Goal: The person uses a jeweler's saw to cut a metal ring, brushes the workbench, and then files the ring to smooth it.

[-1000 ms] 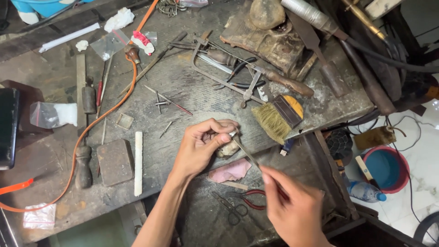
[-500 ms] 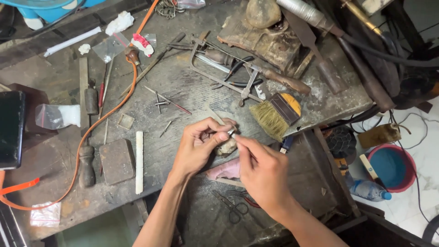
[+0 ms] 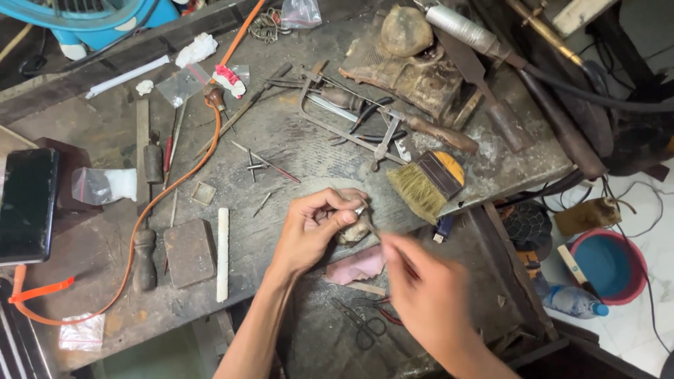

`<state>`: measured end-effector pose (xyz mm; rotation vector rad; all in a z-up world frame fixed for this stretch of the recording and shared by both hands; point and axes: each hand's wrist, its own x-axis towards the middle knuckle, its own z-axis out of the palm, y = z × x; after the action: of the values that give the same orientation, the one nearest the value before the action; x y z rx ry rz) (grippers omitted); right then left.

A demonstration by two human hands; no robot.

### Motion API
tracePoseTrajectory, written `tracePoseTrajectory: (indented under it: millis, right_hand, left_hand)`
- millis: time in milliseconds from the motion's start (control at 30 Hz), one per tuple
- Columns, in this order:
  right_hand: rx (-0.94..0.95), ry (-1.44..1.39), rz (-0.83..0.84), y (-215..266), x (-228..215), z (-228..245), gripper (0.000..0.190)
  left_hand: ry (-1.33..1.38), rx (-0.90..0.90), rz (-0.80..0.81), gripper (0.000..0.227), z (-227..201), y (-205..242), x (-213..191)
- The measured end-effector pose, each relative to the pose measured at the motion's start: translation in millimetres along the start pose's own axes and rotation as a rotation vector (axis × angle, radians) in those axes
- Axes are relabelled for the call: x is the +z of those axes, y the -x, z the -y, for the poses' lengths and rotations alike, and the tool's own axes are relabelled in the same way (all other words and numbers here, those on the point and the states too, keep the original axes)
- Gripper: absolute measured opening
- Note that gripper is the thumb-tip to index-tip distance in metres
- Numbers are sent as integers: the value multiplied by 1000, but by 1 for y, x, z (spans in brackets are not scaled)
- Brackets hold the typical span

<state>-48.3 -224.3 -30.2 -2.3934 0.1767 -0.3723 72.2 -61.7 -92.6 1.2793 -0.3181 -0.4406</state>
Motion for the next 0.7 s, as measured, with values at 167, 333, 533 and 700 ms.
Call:
tracePoseTrajectory:
  millis: [167,333,533,700]
  right_hand:
    - [-2,-68,-50,1,0,-3,14]
    - [-138,-126,-129,-13,18,1,9]
    - [70,-24,-29,8,-3,-5,18]
    - [-122,-150,-92,-18,25,-3,19]
  left_hand:
    - [-57,-1,0,14,-6,0,1]
    - [-115,-26,-19,13,-5,2,1]
    - [-25,12,10,15,-2,2,1]
    - [-117,1,9,16,-5,0,-1]
